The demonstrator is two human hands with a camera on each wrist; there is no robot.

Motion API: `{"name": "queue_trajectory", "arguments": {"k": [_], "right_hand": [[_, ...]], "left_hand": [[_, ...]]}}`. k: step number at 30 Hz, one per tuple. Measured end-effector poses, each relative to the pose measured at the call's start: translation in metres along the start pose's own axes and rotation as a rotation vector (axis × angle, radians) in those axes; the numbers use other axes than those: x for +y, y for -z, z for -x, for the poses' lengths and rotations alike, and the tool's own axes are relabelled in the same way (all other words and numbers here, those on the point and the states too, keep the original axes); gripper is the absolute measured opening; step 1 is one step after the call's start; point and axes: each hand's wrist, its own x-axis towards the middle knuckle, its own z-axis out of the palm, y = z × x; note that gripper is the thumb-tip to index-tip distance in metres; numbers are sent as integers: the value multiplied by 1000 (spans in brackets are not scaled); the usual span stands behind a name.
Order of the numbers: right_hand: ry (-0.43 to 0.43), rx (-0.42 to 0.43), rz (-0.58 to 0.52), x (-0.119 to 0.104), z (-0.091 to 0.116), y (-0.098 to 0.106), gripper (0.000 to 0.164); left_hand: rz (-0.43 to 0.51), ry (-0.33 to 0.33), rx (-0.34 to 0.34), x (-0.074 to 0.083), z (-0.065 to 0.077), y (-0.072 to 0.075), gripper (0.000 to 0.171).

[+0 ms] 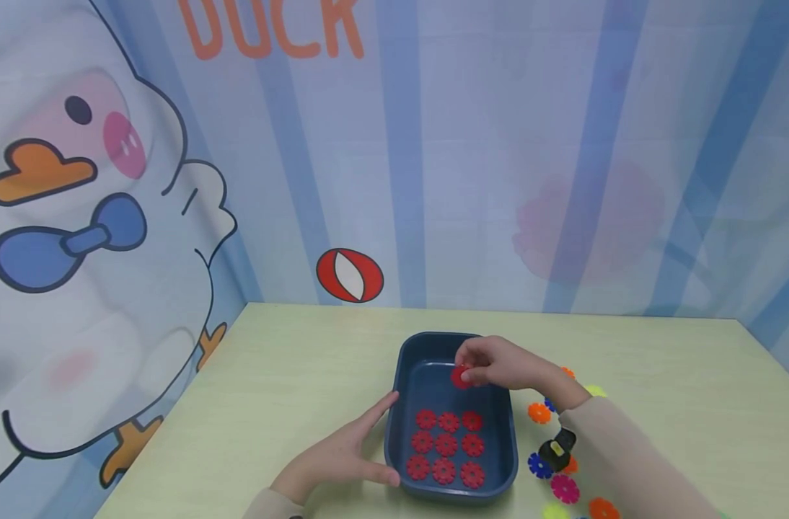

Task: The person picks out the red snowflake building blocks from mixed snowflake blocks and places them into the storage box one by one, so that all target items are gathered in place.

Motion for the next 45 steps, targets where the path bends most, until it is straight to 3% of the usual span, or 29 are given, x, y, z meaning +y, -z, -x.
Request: {"name": "queue_trajectory", "arguments": {"k": [11, 23, 45], "right_hand": [[1, -72, 31, 6, -25, -14, 10], [-98, -151, 65, 14, -39, -27, 7], [-194, -136, 167, 16, -42, -32, 10]], "left_hand": [[22, 2, -6, -1, -1, 1, 108], [37, 1, -6, -2, -1, 1, 108], [44, -9, -21, -1, -1, 1, 109]]}}
